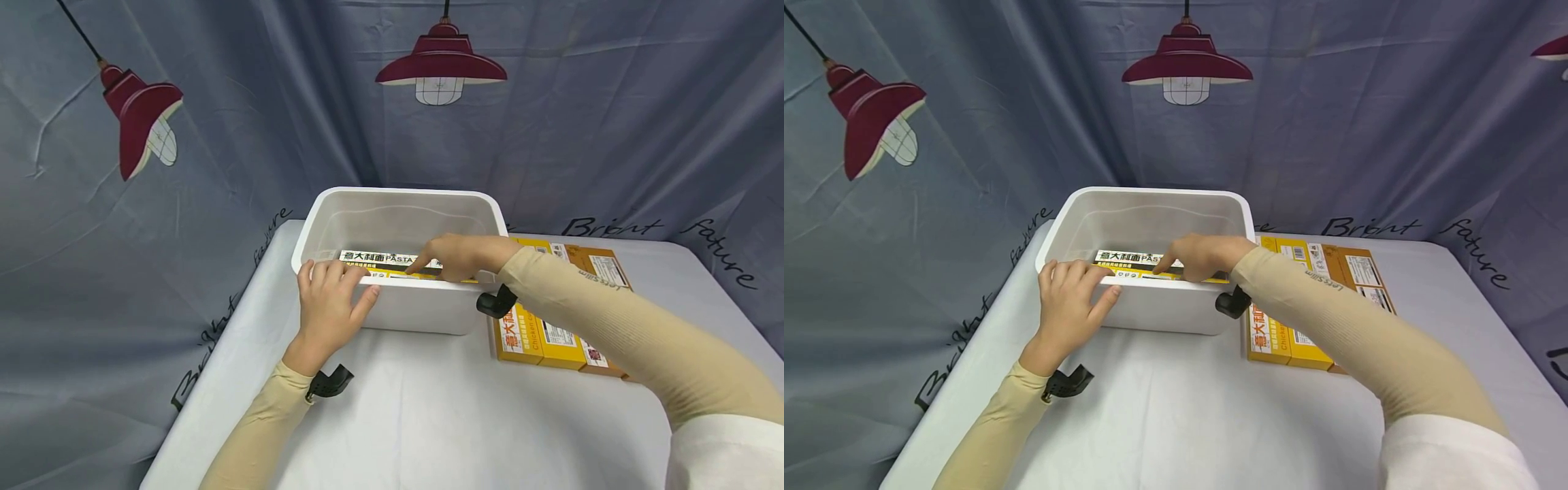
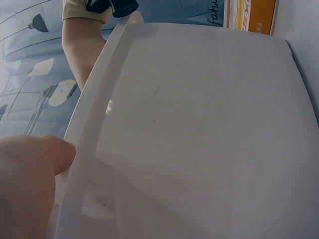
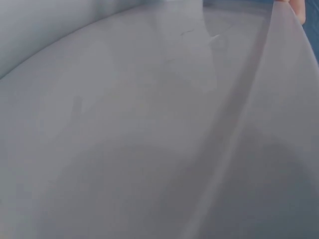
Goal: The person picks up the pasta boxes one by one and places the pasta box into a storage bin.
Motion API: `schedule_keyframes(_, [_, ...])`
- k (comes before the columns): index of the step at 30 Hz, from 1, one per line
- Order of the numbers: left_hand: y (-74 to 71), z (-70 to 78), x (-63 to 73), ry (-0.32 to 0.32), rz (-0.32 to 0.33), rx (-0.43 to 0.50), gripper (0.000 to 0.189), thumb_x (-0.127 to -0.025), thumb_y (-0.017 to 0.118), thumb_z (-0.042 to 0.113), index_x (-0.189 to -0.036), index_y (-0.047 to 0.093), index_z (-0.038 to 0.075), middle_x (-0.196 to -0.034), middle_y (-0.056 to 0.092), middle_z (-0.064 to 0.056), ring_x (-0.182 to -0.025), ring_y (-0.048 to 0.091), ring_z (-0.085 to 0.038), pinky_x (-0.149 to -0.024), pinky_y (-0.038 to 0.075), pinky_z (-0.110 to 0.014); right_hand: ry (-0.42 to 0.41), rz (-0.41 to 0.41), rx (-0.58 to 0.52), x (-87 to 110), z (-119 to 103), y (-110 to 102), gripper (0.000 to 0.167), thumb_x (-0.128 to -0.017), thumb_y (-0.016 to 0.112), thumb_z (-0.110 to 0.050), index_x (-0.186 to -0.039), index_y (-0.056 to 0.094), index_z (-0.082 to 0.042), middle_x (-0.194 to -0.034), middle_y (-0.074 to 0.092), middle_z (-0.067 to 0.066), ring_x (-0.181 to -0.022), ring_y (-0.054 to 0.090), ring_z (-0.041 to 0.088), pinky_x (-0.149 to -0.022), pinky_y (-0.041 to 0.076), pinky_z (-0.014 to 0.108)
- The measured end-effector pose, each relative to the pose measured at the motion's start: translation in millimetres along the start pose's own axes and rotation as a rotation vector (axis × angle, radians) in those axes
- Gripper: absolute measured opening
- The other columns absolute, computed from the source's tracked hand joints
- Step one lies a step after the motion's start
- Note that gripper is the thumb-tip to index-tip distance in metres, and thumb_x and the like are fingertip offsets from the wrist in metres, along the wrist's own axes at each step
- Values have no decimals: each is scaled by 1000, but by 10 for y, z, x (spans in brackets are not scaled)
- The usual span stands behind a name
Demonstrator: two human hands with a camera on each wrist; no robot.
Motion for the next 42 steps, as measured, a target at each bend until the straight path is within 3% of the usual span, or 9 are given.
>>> schedule_keyframes(3, [3,4,-5,2,0,0,33,-93,62,40,-101,70,9,-98,65,-14,-100,56,-38,-110,29,-66,-28,8,7,21,-15,-9,57,-87,67,1,-138,65,-25,-146,61,9,-131,58,29,-109,47,47])
schedule_keyframes(13, [0,7,5,2,0,0,34,-94,62,41,-102,69,9,-98,64,-14,-102,55,-38,-110,29,-66,-112,94,57,145,-48,-39,43,-94,64,-5,-135,67,-16,-138,66,11,-133,59,33,-112,46,49])
schedule_keyframes(17, [-2,11,5,8,7,2,34,-94,61,41,-102,69,9,-98,64,-14,-101,55,-39,-109,29,-66,-130,168,68,328,-14,-102,42,-94,66,-9,-136,67,-14,-134,69,13,-127,62,34,-108,49,50])
schedule_keyframes(21, [-5,14,1,9,9,4,34,-94,61,41,-102,70,9,-98,64,-14,-101,55,-39,-109,29,-66,-71,261,47,620,132,-202,47,-95,66,-14,-142,61,-12,-137,64,19,-125,62,35,-105,50,52])
schedule_keyframes(26, [-10,13,5,9,5,6,33,-93,62,40,-102,70,9,-97,64,-14,-102,55,-39,-109,29,-66,61,376,30,1079,488,-278,52,-98,66,-22,-148,54,-13,-147,53,24,-131,55,42,-104,48,61])
schedule_keyframes(30, [-18,13,7,8,13,7,32,-93,63,39,-102,70,9,-96,64,-14,-102,55,-39,-108,30,-65,216,398,22,1397,929,-194,58,-99,65,-29,-151,49,-10,-149,46,30,-132,50,50,-100,47,67])
schedule_keyframes(35, [-21,23,1,10,21,6,32,-92,64,38,-102,70,9,-95,64,-14,-101,55,-39,-107,30,-65,379,372,22,1750,1499,92,66,-100,63,-35,-154,41,-4,-149,40,38,-132,43,58,-98,43,75])
schedule_keyframes(42, [-18,48,0,12,22,12,33,-92,64,39,-104,71,9,-96,65,-15,-102,55,-40,-108,30,-65,464,384,-22,2113,2081,578,70,-100,63,-32,-150,38,9,-142,40,46,-128,39,64,-99,40,77])
Point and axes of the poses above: each hand's wrist, its own x-axis away from the middle knuckle, its own y-axis out of the palm, z = x × y, the point moved 6 cm from there along -x, towards the middle knuckle
